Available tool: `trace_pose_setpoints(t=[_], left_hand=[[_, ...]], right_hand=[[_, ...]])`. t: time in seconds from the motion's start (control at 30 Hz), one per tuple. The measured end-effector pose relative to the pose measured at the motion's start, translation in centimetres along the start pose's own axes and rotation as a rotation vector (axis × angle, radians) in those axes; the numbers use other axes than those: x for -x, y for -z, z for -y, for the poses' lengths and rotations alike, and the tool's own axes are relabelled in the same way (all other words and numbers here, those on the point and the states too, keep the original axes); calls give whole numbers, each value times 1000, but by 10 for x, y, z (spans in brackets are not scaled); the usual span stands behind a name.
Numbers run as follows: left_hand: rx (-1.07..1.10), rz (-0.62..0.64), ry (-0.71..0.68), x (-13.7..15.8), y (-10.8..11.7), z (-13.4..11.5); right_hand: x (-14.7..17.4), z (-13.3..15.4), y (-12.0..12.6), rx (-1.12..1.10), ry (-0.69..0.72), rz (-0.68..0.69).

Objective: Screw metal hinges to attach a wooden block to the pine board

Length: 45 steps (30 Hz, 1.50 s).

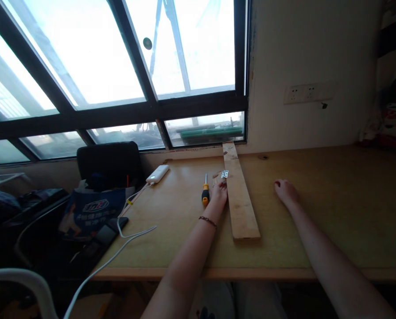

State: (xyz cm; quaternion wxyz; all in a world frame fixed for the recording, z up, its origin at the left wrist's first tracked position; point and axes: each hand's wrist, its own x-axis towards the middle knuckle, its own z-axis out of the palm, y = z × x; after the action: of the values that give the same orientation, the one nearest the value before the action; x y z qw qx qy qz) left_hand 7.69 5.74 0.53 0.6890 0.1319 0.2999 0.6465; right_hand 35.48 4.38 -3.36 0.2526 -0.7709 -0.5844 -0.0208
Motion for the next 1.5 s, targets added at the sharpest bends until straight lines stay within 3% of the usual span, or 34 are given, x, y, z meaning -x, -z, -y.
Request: trace_pose_setpoints(t=[0.1, 0.3, 0.4, 0.5, 0.7, 0.83, 1.0, 1.23, 1.5], left_hand=[[19, 3, 60, -10, -2, 0], [56, 53, -4, -23, 5, 4], [70, 68, -49, -31, 10, 8], [76, 67, -103, -38, 13, 11], [45, 83, -171, -42, 16, 12], [35, 72, -189, -39, 16, 13], [10, 60, -195, -33, 12, 12], [25, 61, -200, -30, 8, 10], [25, 22, -207, -34, 10, 13]], right_hand=[[-1, 1, 0, -41, 10, -31], [5, 23, 8, -311, 73, -195], [9, 52, 13, -644, 116, -211], [8, 92, 15, -950, 130, -122], [-12, 171, 5, -1272, 114, 22], [-19, 194, -8, -1323, 148, 131], [-13, 194, -15, -1238, 225, 230], [-9, 194, -16, -993, 350, 127], [-6, 196, -19, -864, 438, 134]])
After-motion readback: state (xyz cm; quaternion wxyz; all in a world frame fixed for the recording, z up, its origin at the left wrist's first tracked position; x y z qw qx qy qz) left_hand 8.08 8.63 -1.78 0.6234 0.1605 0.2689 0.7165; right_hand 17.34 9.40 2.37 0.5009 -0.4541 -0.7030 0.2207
